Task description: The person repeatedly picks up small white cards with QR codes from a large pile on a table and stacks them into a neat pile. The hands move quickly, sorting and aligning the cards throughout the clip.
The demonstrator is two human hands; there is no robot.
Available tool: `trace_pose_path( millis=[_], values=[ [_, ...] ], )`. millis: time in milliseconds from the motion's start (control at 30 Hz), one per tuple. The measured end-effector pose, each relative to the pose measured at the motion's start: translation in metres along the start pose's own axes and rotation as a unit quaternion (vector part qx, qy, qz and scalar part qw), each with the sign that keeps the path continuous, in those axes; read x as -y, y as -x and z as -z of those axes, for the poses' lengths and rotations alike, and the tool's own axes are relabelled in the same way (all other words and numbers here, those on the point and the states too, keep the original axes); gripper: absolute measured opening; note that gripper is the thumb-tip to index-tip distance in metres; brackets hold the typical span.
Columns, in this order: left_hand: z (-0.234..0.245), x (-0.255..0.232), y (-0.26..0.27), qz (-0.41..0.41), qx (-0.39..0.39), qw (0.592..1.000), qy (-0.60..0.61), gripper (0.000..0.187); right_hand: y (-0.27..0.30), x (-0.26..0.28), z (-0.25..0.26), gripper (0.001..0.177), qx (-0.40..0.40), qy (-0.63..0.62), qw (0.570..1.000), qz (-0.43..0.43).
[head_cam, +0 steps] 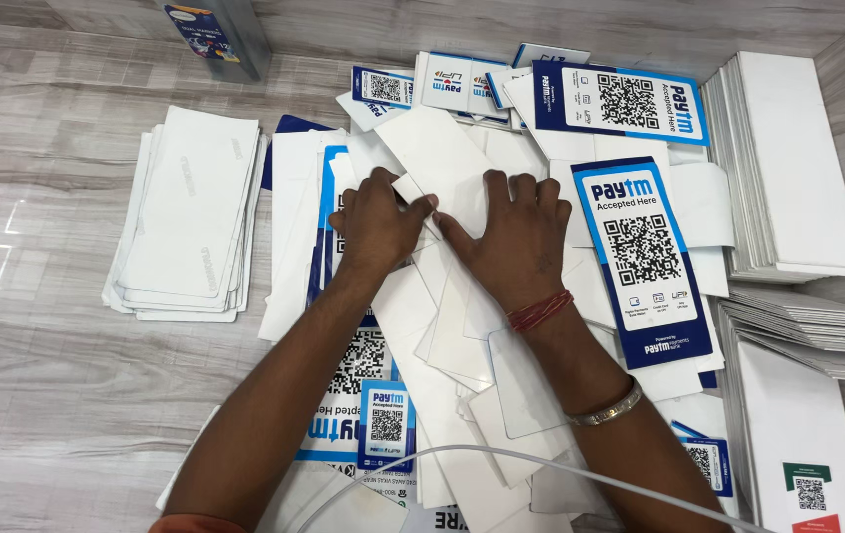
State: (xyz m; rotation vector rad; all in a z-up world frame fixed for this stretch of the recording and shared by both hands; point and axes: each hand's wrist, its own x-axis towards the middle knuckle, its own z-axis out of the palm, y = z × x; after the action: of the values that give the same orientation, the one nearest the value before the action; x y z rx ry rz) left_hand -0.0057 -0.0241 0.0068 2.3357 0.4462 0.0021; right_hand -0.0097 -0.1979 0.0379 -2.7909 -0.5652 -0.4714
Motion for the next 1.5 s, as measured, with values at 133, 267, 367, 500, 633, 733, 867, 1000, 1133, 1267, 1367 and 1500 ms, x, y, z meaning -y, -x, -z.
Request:
trace_pose_path(
  millis=[133,267,367,500,633,733,867,1000,1133,1267,1367,1500],
  values=[
    [-0.002,0.004,-0.003,-0.010,-0.015,0.998,0.055,0.049,-0.001,-0.011,-0.011,0.075,-0.044,-0.019,0.998,-0.030],
    [0.005,0.012,-0.010,-0.008,-0.023,0.997,0.069,0.043,0.000,-0.015,-0.017,0.075,-0.036,-0.016,0.998,-0.045],
    [0.017,0.018,-0.018,0.011,-0.019,0.975,0.223,0.038,0.000,-0.016,-0.017,0.075,-0.027,-0.020,0.998,-0.052],
    [0.033,0.026,-0.022,0.057,-0.084,0.955,0.279,0.038,0.000,-0.014,-0.017,0.076,-0.016,-0.022,0.998,-0.057],
    [0.033,0.023,-0.016,0.004,-0.091,0.960,0.266,0.058,-0.001,-0.012,-0.018,0.076,-0.005,-0.021,0.999,-0.047],
    [0.033,0.018,-0.013,0.064,-0.061,0.953,0.290,0.061,0.001,-0.013,-0.015,0.076,-0.003,-0.023,0.999,-0.036],
    [0.048,0.015,-0.016,0.005,-0.110,0.949,0.297,0.061,-0.003,-0.014,-0.013,0.074,-0.010,-0.027,0.998,-0.049],
    [0.067,0.020,-0.012,-0.095,-0.197,0.947,0.236,0.056,-0.003,-0.016,-0.012,0.072,-0.007,-0.035,0.998,-0.059],
    [0.084,0.019,-0.005,-0.137,-0.251,0.948,0.139,0.055,-0.004,-0.015,-0.012,0.071,-0.021,-0.053,0.996,-0.063],
    [0.096,0.017,0.000,-0.125,-0.264,0.950,0.109,0.049,-0.005,-0.018,-0.010,0.069,-0.029,-0.067,0.995,-0.071],
    [0.101,0.021,0.000,-0.110,-0.258,0.959,0.035,0.052,-0.007,-0.017,-0.005,0.069,-0.012,-0.068,0.995,-0.078],
    [0.103,0.029,-0.007,-0.093,-0.232,0.968,0.017,0.062,-0.009,-0.014,0.001,0.074,0.018,-0.064,0.994,-0.087]
  ],
)
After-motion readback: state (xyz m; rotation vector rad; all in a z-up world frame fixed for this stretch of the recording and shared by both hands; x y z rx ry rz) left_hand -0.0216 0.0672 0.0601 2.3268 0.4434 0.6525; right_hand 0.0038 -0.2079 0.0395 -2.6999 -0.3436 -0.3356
